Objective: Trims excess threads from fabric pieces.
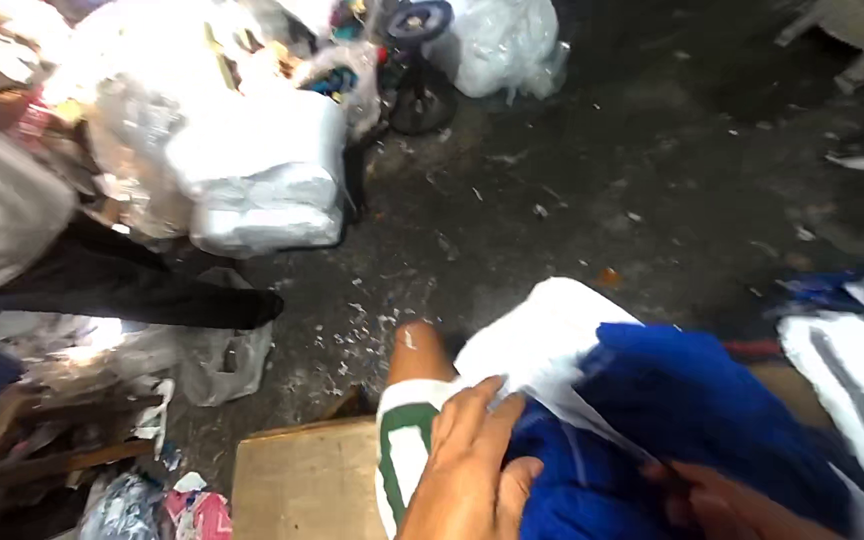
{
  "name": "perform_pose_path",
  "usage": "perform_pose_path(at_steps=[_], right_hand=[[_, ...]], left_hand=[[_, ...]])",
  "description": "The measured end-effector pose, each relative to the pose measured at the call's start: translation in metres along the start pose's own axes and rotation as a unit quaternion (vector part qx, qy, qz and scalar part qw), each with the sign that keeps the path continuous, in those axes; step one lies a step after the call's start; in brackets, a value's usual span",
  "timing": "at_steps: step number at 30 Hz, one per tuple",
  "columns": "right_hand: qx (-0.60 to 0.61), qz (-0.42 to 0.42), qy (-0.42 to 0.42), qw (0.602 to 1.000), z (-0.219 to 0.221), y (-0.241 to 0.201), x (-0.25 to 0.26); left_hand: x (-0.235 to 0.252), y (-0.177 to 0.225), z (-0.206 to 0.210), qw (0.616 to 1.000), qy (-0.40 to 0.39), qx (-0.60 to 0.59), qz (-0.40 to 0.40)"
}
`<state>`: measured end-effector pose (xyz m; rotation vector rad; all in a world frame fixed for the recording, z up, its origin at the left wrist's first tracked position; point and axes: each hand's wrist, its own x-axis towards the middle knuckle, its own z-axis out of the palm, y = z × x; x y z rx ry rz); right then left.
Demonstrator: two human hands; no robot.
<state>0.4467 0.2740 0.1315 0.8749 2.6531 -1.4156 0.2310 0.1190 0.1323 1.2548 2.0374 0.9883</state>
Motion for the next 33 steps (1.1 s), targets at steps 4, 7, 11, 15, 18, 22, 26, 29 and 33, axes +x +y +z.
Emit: perform_pose_path(at_steps=[4, 7, 11, 15, 18, 22, 26, 29, 33], right_hand=[[-0.063, 0.043, 0.082, 0.994, 0.012, -0.001, -0.024], [-0.128, 0.022, 0.077, 0.989, 0.017, -0.003, -0.036], [-0.162, -0.059, 0.108, 0.979, 0.022, -0.005, -0.042], [-0.205, -0.117, 0.086, 0.968, 0.013, -0.002, -0.042], [-0.244, -0.164, 0.009, 0.956, 0.002, 0.004, -0.048], [-0.226, -0.162, 0.015, 0.961, -0.014, -0.004, -0.045], [-0.038, -0.138, 0.071, 0.987, -0.011, -0.04, -0.018], [0.077, -0.077, -0.014, 0.994, 0.012, -0.043, -0.007], [0.104, 0.013, -0.046, 0.993, 0.031, -0.021, -0.013]], left_hand=[[-0.024, -0.006, 0.052, 0.996, -0.012, 0.064, 0.055], [-0.035, -0.015, 0.063, 0.992, 0.077, 0.055, 0.083], [-0.047, -0.022, 0.056, 0.978, 0.172, 0.071, 0.097], [-0.064, -0.031, 0.055, 0.988, 0.059, 0.1, 0.098], [-0.075, -0.042, 0.052, 0.995, -0.026, 0.059, 0.081], [-0.072, -0.025, 0.039, 0.997, 0.062, -0.026, 0.029], [-0.057, -0.008, 0.054, 0.995, 0.067, -0.054, 0.057], [-0.055, -0.012, 0.074, 0.996, 0.006, -0.002, 0.084], [-0.051, -0.024, 0.075, 0.993, 0.005, -0.02, 0.113]])
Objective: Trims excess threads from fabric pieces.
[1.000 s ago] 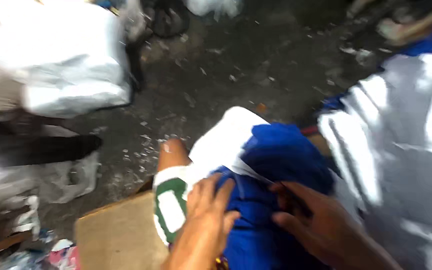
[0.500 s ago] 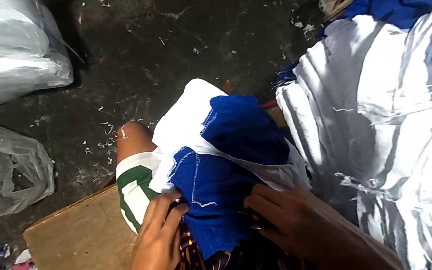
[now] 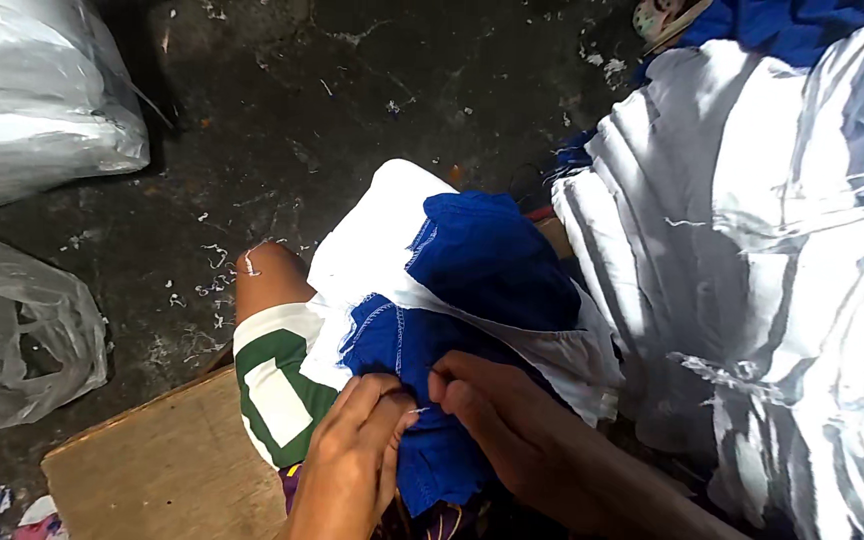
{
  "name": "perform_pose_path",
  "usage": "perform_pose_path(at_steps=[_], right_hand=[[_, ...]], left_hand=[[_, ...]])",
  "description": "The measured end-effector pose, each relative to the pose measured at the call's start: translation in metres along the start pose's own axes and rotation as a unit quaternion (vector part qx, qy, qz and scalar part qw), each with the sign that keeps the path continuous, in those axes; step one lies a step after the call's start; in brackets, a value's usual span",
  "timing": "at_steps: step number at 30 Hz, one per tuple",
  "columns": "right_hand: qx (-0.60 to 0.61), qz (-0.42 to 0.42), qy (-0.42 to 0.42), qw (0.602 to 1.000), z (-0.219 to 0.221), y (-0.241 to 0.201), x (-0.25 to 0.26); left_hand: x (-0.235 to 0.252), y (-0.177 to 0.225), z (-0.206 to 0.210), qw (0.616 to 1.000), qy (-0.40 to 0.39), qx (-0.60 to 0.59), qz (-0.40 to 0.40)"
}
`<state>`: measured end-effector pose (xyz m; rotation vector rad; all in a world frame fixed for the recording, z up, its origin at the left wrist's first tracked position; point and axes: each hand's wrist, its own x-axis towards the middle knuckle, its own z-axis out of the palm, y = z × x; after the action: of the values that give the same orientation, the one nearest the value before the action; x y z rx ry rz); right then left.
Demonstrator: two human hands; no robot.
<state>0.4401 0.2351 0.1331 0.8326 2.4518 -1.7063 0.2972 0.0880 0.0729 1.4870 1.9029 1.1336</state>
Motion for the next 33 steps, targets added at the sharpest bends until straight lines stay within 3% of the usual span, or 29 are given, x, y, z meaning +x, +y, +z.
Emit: perform_pose_path(at_steps=[3, 6, 10, 13, 26, 33], right_hand=[[-0.025, 0.01, 0.011, 1.0, 0.001, 0.001, -0.01], [-0.133, 0.016, 0.007, 0.991, 0.002, -0.002, -0.011], [-0.347, -0.025, 0.067, 0.935, 0.018, -0.003, -0.01], [-0.425, -0.067, 0.101, 0.897, 0.025, 0.002, -0.007], [-0.439, -0.122, 0.095, 0.885, 0.031, -0.008, 0.011], [-0.467, -0.134, 0.046, 0.873, 0.027, -0.01, 0.016]], left_hand=[[-0.005, -0.001, 0.0, 1.0, 0.012, -0.013, -0.015], [0.0, -0.003, -0.002, 0.999, 0.017, -0.02, -0.031], [0.003, -0.002, -0.005, 0.999, 0.015, 0.01, -0.034], [0.002, -0.001, -0.004, 0.999, 0.022, 0.014, -0.041], [0.001, 0.002, -0.009, 0.995, 0.045, -0.039, -0.074], [-0.001, -0.008, -0.018, 0.995, 0.024, -0.049, -0.085]])
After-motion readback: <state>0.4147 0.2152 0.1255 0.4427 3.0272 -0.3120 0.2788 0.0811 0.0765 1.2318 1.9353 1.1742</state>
